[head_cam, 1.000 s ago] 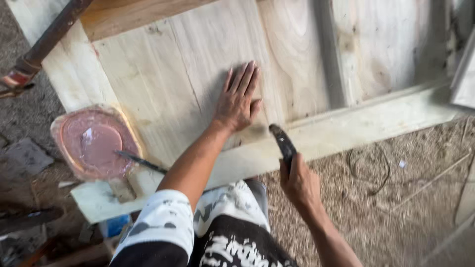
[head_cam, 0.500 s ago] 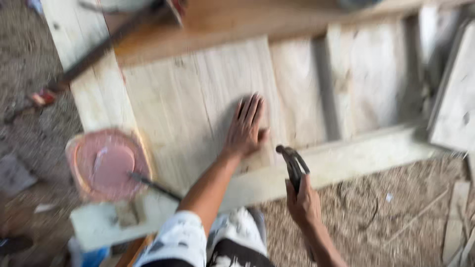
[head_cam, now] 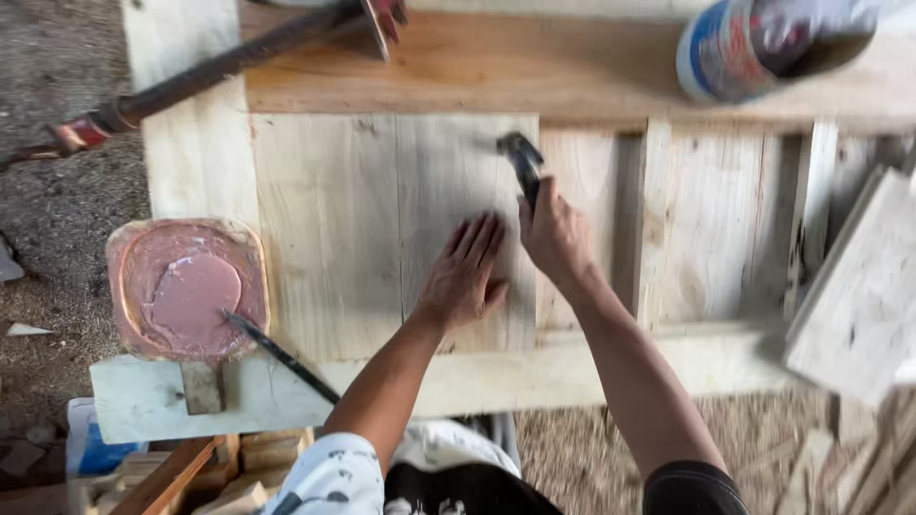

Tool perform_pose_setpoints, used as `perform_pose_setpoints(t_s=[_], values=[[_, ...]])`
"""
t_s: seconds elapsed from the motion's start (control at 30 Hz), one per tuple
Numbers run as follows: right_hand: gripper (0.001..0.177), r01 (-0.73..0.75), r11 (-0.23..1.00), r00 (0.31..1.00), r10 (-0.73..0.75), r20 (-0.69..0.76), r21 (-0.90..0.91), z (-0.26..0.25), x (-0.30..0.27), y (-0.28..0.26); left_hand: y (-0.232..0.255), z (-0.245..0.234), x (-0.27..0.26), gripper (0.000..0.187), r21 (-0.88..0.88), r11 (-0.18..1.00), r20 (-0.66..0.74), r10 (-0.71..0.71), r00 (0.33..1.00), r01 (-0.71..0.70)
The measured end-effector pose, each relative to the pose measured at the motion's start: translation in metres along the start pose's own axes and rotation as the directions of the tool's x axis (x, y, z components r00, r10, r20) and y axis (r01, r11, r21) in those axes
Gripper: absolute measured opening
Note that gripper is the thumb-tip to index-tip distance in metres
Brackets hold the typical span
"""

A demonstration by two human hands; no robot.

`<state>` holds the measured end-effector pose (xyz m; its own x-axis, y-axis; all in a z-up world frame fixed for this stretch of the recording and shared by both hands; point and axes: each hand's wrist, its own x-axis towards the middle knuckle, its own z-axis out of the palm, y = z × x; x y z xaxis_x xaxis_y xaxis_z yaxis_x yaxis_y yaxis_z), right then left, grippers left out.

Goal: The person applies pink wood glue to the edges of wooden planks using a small spatula, then places the planks into a wooden frame and secures them with a clamp. The person also uses a hammer to tap the planks into place.

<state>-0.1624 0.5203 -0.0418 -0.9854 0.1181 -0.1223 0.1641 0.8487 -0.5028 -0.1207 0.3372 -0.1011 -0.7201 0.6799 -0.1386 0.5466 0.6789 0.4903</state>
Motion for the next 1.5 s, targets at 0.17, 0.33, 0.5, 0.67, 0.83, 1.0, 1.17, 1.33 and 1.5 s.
perform_pose_setpoints(t_s=[0.17, 0.33, 0.5, 0.67, 0.83, 1.0, 1.17, 1.33, 1.5], values=[[0.034, 0.083, 0.997, 0.996, -0.083, 0.029, -0.003, -0.005, 0.015, 0.02, -0.002, -0.001, 0.003, 0.097, -0.076, 0.997, 0.003, 0.006, 1.0, -0.006], [0.038, 0.231, 0.972, 0.972, -0.232, -0.019, -0.034, -0.001, 0.037, 0.024, -0.006, -0.005, 0.011, 0.094, -0.015, 1.0, -0.041, -0.011, 0.999, 0.011], [0.044, 0.196, 0.981, 0.975, -0.196, 0.105, 0.014, -0.001, 0.043, 0.031, 0.002, 0.001, 0.007, 0.097, 0.024, 0.998, 0.075, -0.065, 0.995, 0.064], [0.05, 0.342, 0.927, 0.933, -0.317, -0.169, 0.155, 0.001, 0.044, 0.028, -0.001, -0.004, 0.005, 0.094, -0.029, 0.999, -0.012, -0.034, 0.999, 0.033], [0.042, 0.222, 0.974, 0.957, -0.208, 0.201, -0.049, 0.001, 0.047, 0.017, 0.013, -0.013, 0.001, 0.094, -0.029, 0.999, 0.071, -0.031, 0.997, 0.033], [0.036, 0.281, 0.96, 0.958, -0.281, 0.056, 0.019, -0.007, 0.041, 0.024, 0.005, -0.007, 0.005, 0.089, -0.044, 0.999, -0.03, -0.023, 0.999, 0.022], [0.04, 0.308, 0.95, 0.943, -0.298, 0.148, -0.048, -0.004, 0.017, 0.028, 0.0, 0.004, -0.002, 0.075, -0.065, 0.998, -0.163, -0.025, 0.986, 0.014], [0.033, 0.214, 0.977, 0.952, -0.207, 0.227, -0.009, -0.006, 0.01, 0.033, 0.005, 0.012, -0.008, 0.068, -0.085, 0.996, -0.17, -0.025, 0.985, 0.011], [0.039, 0.222, 0.951, 0.974, -0.226, -0.004, 0.217, -0.003, -0.057, 0.066, -0.012, 0.02, 0.002, 0.064, -0.012, 0.999, -0.232, 0.027, 0.972, -0.03]])
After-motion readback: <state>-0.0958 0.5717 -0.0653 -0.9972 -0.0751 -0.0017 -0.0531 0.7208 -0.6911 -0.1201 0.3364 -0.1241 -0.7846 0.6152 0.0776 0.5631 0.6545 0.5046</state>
